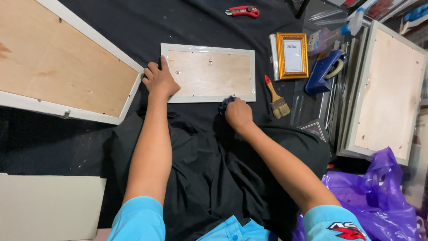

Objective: The person wipes the front and back of two framed pictures with a dark cloth on a black-covered table. They flip each frame over to clean both sides, then place the first frame aside and continue cleaning the second frame.

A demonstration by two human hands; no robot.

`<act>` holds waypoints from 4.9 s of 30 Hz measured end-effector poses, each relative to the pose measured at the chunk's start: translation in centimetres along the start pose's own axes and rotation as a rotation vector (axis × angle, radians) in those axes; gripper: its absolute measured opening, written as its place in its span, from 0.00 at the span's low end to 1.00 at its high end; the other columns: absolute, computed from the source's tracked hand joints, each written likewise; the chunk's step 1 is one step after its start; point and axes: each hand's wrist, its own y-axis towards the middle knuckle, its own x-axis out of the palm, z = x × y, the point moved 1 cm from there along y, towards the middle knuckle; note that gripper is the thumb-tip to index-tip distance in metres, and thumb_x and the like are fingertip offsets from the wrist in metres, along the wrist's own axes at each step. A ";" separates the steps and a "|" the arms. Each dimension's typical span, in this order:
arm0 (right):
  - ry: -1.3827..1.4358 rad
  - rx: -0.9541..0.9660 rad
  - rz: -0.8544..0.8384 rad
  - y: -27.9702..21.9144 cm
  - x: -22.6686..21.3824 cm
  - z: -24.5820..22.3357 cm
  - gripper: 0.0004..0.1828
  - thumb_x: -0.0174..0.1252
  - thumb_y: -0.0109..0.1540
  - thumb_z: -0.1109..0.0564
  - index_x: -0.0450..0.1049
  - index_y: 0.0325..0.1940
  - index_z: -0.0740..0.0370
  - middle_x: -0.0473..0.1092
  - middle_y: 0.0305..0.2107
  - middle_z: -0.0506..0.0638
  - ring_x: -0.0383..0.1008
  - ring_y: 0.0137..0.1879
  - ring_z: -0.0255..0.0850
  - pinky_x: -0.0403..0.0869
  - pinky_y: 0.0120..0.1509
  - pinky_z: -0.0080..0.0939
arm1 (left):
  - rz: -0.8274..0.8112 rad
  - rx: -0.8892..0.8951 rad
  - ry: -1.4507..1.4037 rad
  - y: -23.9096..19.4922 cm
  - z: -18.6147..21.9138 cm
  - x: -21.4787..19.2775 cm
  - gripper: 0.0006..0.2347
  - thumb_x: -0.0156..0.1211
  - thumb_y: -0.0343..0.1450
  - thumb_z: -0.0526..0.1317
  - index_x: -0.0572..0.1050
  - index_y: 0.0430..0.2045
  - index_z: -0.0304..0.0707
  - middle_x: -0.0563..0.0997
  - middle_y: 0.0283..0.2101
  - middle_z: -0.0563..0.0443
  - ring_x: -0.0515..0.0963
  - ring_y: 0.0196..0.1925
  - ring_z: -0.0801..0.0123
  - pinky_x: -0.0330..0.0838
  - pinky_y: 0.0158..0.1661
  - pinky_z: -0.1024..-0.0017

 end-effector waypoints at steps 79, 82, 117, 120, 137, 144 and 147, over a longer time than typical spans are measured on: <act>0.405 -0.103 -0.007 3.2 -12.6 1.6 0.15 0.56 0.55 0.44 0.82 0.35 0.53 0.75 0.34 0.58 0.78 0.46 0.63 0.77 0.51 0.61 | 0.080 0.096 -0.239 0.6 -1.4 -1.1 0.31 0.62 0.72 0.38 0.57 0.71 0.30 0.65 0.61 0.23 0.72 0.61 0.29 0.74 0.54 0.42; 0.280 0.095 -0.138 -0.2 -12.5 8.2 0.17 0.55 0.54 0.42 0.83 0.30 0.53 0.77 0.31 0.58 0.79 0.45 0.63 0.77 0.49 0.61 | 0.101 0.089 -0.233 0.8 -1.2 -0.4 0.32 0.64 0.71 0.38 0.57 0.70 0.27 0.65 0.61 0.21 0.72 0.61 0.27 0.74 0.55 0.41; 0.505 0.608 0.058 0.5 -11.2 16.5 0.18 0.51 0.65 0.56 0.78 0.54 0.66 0.75 0.44 0.65 0.74 0.57 0.65 0.73 0.58 0.65 | 0.112 0.168 0.117 -4.5 -1.3 3.8 0.43 0.76 0.64 0.48 0.57 0.71 0.24 0.69 0.57 0.31 0.74 0.59 0.39 0.74 0.56 0.52; 0.623 0.475 0.327 0.8 -10.9 16.6 0.18 0.61 0.64 0.49 0.79 0.47 0.66 0.76 0.34 0.64 0.78 0.50 0.67 0.76 0.48 0.65 | 0.141 0.201 0.149 -4.6 -1.3 4.0 0.42 0.74 0.65 0.49 0.58 0.70 0.24 0.69 0.56 0.31 0.76 0.58 0.39 0.76 0.55 0.52; 0.777 0.376 0.633 0.3 -10.1 14.5 0.19 0.61 0.61 0.50 0.77 0.24 0.69 0.72 0.17 0.63 0.78 0.29 0.61 0.71 0.30 0.51 | 0.333 0.186 0.347 -2.8 -1.7 6.7 0.37 0.63 0.71 0.58 0.62 0.69 0.30 0.69 0.57 0.38 0.70 0.58 0.46 0.61 0.50 0.54; 0.645 0.491 0.431 2.8 -6.8 12.6 0.13 0.62 0.58 0.48 0.81 0.27 0.58 0.73 0.17 0.56 0.80 0.32 0.60 0.76 0.31 0.54 | 0.132 0.053 0.166 -5.6 0.4 3.9 0.47 0.70 0.65 0.59 0.49 0.76 0.36 0.44 0.76 0.30 0.39 0.78 0.37 0.33 0.71 0.41; 0.860 0.317 0.415 3.1 -7.2 10.9 0.13 0.62 0.56 0.47 0.77 0.21 0.55 0.71 0.14 0.54 0.78 0.29 0.59 0.74 0.33 0.50 | 0.038 0.006 0.158 -5.6 0.2 2.2 0.43 0.72 0.66 0.54 0.55 0.74 0.38 0.51 0.73 0.33 0.49 0.75 0.41 0.43 0.69 0.44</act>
